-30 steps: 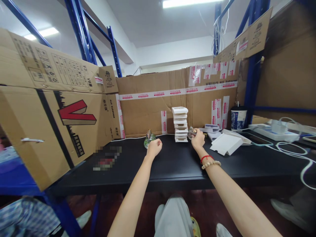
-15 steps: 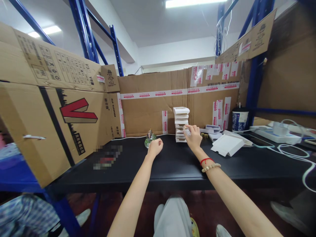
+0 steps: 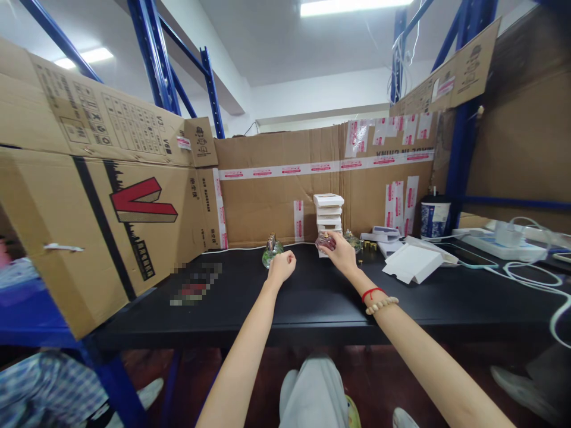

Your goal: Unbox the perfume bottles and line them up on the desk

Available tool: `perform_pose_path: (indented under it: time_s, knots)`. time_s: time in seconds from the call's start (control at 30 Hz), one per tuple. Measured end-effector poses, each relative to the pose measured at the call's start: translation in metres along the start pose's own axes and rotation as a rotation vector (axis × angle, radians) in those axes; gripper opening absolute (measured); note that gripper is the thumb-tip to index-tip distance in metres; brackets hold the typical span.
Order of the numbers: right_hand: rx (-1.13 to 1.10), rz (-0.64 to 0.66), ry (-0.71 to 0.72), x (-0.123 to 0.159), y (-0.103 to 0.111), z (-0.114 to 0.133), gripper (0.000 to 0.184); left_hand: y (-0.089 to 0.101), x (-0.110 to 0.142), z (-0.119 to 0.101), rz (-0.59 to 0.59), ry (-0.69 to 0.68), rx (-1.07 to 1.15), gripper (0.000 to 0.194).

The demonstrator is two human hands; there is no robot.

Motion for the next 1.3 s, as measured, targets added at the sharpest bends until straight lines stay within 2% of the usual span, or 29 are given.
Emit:
perform_pose_path:
  time_s: [0.27,0.53,0.9,1.17,1.3]
  knots:
    - [0.024,0.177,0.044,0.003,-0.013,0.003,0.045,-0.003,-0.001,0.002,-0.002,-0.01,0.003,0.019]
    - [-0.003,0.257,-0.008,0.006,-0.019,0.004,0.041,-0.004,-0.001,0.003,0.013,-0.016,0.005,0.02]
    - [-0.055,0.286,-0.012,0.009,-0.019,0.012,0.034,-0.004,-0.001,0.001,0.037,-0.006,0.007,0.02]
    - [-0.205,0.319,0.056,0.008,-0.033,0.007,0.03,-0.006,-0.002,0.001,0.047,-0.012,0.007,0.02]
    - [-0.2,0.302,0.049,0.006,-0.03,0.008,0.025,-0.006,-0.002,0.001,0.048,-0.016,0.003,0.02]
Point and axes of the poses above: each hand's wrist, its own x-axis away from the middle knuckle, its own y-axis out of the back of the hand, z = x × y, the point moved 4 cm from there along -x, towards the middle knuckle, and after that the axes turned 2 degrees about -y, right-handed, at the moved point
